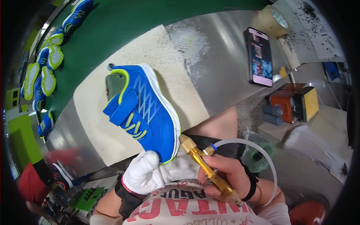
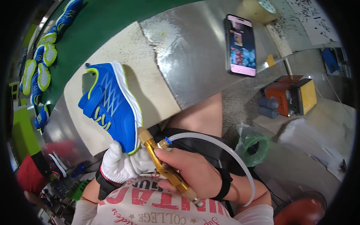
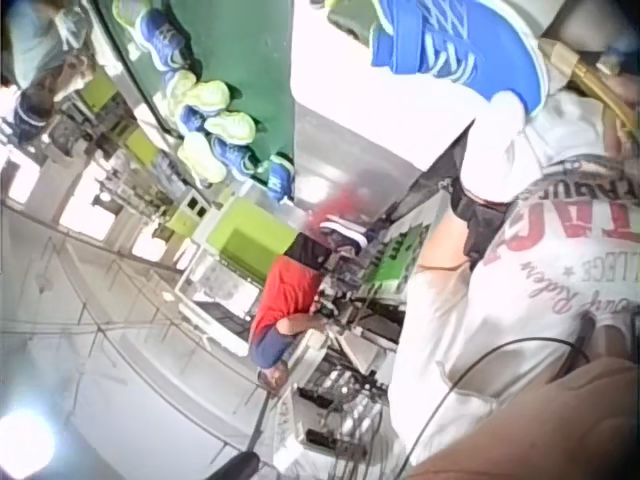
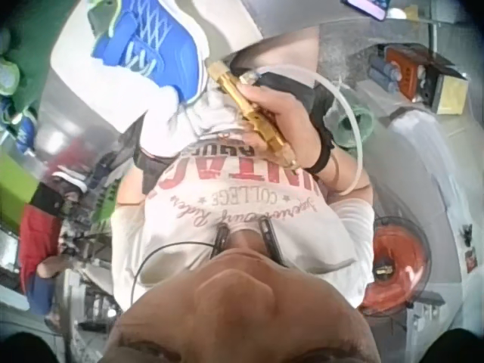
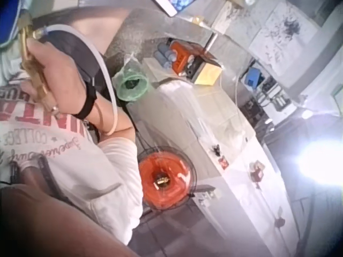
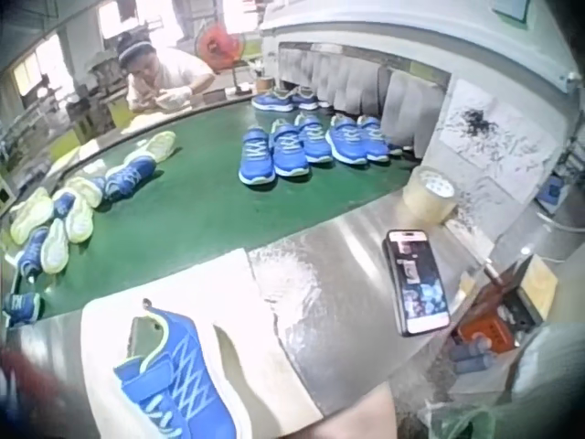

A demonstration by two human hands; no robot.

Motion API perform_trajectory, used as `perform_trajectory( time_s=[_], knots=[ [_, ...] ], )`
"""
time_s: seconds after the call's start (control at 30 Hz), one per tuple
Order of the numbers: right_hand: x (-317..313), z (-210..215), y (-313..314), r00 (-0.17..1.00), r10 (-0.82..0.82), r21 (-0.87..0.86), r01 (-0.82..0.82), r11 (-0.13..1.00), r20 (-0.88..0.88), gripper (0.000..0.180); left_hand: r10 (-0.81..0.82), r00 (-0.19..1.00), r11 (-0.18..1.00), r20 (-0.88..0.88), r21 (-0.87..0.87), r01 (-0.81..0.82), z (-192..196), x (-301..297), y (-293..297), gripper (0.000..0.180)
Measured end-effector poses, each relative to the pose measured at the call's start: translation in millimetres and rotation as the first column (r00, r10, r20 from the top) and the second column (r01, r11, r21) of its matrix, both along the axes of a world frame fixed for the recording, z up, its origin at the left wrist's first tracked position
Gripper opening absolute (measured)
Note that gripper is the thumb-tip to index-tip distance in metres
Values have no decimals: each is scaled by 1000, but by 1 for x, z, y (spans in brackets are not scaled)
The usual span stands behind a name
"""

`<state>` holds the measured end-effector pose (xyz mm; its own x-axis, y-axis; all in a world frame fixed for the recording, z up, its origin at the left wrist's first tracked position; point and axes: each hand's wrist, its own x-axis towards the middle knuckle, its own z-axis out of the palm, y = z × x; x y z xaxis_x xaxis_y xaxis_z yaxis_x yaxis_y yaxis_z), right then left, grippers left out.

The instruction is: The person uses a handheld air nozzle to blow air into and around the interior and exterior of blue and neon-green sneakers. They repeatedly pick up shoes from a green workbench, direct the nozzle at the shoe openings and sides, and place the shoes back down. A smartphone and other items are visible on the bench.

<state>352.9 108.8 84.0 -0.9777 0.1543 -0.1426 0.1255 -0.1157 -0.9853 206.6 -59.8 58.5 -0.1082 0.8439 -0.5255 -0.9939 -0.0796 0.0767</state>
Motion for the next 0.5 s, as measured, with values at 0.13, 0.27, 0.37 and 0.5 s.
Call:
perform_trajectory(
  time_s=[0.13,0.27,0.37,0.5],
  knots=[
    [21,0,-6,953,-271,-286,224,932,-137,55,-11,979,995,202,98,-9,-13,13,41,54],
    [21,10,2,906,-422,-289,397,871,-29,58,-36,977,964,209,263,-21,-19,7,87,57],
    [12,13,9,893,-447,-137,437,889,-52,58,-37,986,927,161,375,-26,-27,-1,113,58],
    [-9,3,24,957,-219,386,279,879,-191,62,-28,997,980,-75,196,42,-5,-12,124,57]
  ],
)
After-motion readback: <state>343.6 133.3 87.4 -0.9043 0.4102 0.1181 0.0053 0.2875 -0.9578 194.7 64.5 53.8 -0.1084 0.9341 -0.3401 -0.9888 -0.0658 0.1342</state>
